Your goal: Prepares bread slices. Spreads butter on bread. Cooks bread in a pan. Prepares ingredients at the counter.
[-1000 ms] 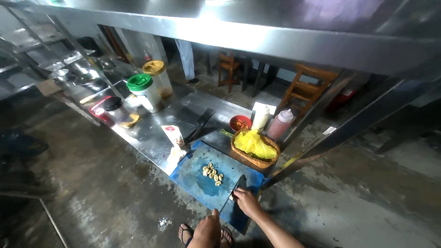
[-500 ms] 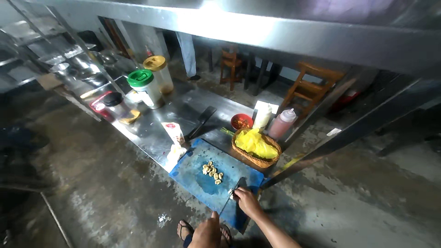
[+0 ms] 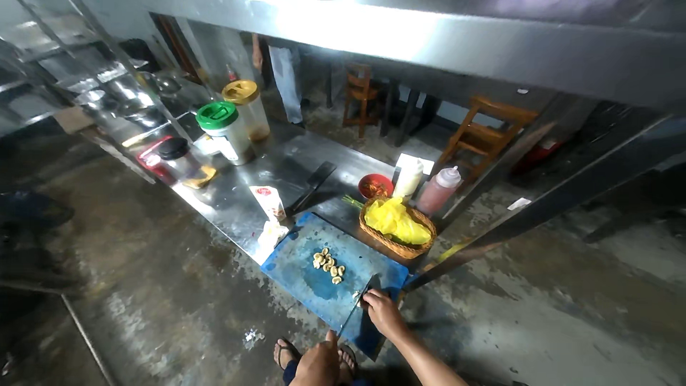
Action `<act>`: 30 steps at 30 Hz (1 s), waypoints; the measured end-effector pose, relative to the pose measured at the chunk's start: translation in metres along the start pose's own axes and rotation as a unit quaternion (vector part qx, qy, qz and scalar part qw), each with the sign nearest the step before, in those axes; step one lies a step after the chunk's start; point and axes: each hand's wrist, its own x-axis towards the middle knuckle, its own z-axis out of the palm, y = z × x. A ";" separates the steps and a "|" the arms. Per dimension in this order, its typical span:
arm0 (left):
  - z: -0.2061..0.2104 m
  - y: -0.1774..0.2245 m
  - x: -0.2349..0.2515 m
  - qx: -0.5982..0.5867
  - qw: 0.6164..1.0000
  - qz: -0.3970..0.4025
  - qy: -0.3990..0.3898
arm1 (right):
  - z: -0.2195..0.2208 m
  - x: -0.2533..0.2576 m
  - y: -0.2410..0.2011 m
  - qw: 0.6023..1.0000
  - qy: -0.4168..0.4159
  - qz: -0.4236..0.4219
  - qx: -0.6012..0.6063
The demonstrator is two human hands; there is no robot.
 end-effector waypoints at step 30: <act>0.029 -0.008 0.031 -0.016 1.000 -0.007 0.007 | 0.006 -0.004 -0.005 0.999 0.023 0.046 -0.010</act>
